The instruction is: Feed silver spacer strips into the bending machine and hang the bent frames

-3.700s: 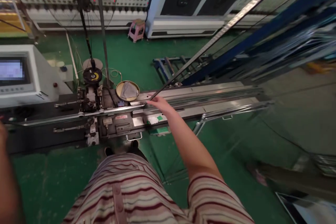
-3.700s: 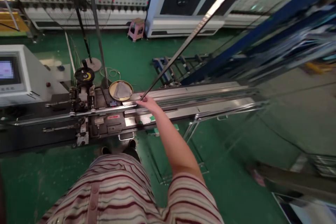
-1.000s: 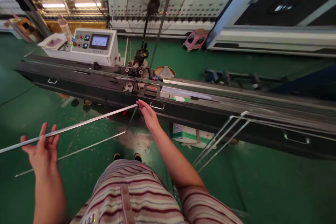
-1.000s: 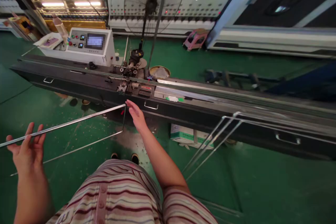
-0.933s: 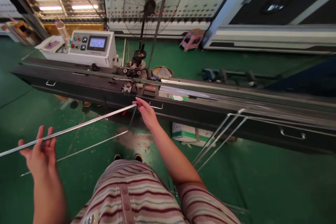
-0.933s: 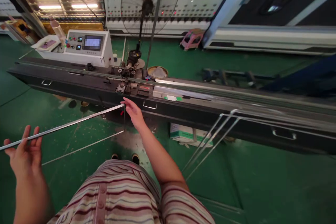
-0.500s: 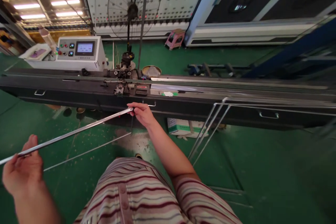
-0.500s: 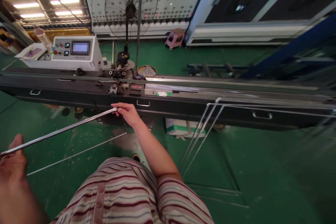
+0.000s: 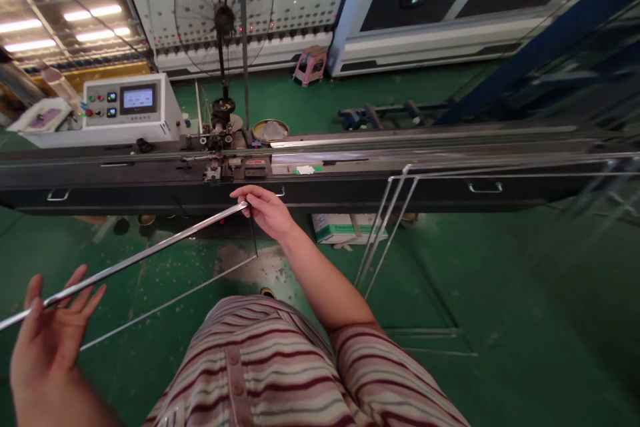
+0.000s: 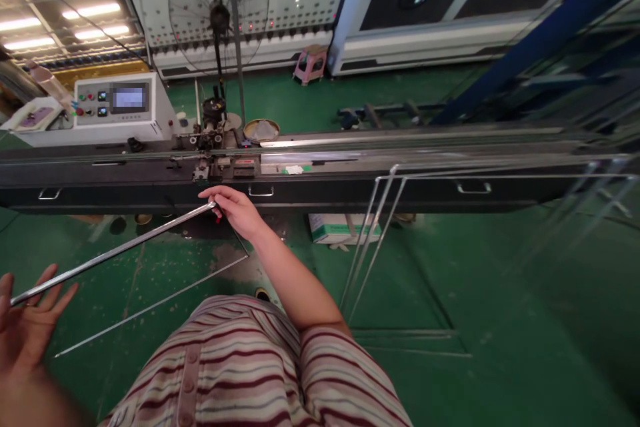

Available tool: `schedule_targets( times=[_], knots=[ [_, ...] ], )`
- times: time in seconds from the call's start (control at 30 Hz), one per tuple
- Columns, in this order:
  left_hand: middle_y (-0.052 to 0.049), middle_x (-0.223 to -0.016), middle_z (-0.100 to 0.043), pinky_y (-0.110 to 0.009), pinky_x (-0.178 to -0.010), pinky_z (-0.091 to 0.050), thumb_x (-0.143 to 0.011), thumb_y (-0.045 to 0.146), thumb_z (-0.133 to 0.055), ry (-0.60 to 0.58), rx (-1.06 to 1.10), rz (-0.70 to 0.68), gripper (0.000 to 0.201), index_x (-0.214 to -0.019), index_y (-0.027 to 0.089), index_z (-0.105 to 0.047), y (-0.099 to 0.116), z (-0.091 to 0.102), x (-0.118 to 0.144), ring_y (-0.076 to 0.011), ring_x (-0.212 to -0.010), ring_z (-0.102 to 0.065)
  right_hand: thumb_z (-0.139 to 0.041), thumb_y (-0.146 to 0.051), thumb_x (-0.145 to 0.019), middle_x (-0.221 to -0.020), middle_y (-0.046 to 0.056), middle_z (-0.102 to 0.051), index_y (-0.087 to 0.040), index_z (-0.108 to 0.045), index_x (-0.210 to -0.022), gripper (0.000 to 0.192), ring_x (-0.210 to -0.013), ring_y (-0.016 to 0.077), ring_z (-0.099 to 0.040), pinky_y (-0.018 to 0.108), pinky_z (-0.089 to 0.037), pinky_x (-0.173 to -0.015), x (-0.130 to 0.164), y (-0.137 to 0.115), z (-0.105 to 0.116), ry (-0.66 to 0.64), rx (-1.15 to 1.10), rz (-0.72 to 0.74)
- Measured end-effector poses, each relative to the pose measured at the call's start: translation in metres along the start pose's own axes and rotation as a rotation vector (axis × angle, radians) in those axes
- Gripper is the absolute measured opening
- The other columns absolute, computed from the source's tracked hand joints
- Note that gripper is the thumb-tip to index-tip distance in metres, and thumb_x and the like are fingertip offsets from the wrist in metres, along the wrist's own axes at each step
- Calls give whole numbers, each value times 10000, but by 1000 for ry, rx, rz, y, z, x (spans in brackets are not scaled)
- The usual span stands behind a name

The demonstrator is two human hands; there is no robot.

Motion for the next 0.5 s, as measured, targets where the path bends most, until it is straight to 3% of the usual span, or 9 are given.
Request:
schedule_targets(
  times=[0.17, 0.3, 0.4, 0.5],
  knots=[
    [80, -993, -764, -683, -1179, -287, -829, 372, -667, 63, -54, -56, 447, -1248, 519, -613, 3, 0, 3, -261, -1385, -481, -641, -613, -840, -859, 54, -642, -196, -784, -925, 448, -720, 130, -490, 244, -437, -568, 6, -16, 8, 10, -57, 73],
    [128, -914, -763, -625, -1207, -316, -813, 340, -663, 94, -55, -77, 434, -1218, 493, -636, 3, 6, 0, -227, -1388, -475, -704, -476, -850, -864, 29, -586, -249, -799, -987, 282, -732, 118, -487, 247, -419, -602, 13, -31, 12, -38, 84, 178],
    [100, -957, -768, -609, -1218, -320, -778, 309, -657, 138, -46, -59, 434, -1198, 418, -674, 1, 12, -1, -241, -1383, -480, -669, -471, -883, -856, 22, -551, -285, -795, -1029, 268, -747, 123, -503, 263, -432, -641, 20, -41, 15, -46, 168, 262],
    [98, -1054, -756, -559, -1236, -317, -815, 351, -600, 102, -94, -36, 384, -1187, 377, -692, 4, -1, 5, -227, -1410, -445, -575, -609, -898, -905, 41, -579, -285, -781, -1077, 423, -792, 150, -537, 308, -485, -722, 26, -53, 12, -26, 245, 317]
  ],
)
Point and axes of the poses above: each hand's wrist, its own x-axis away from the middle knuckle, its own z-axis out of the back of the hand, y = z × x, the point moved 9 cm from there along -x, towards the middle knuckle
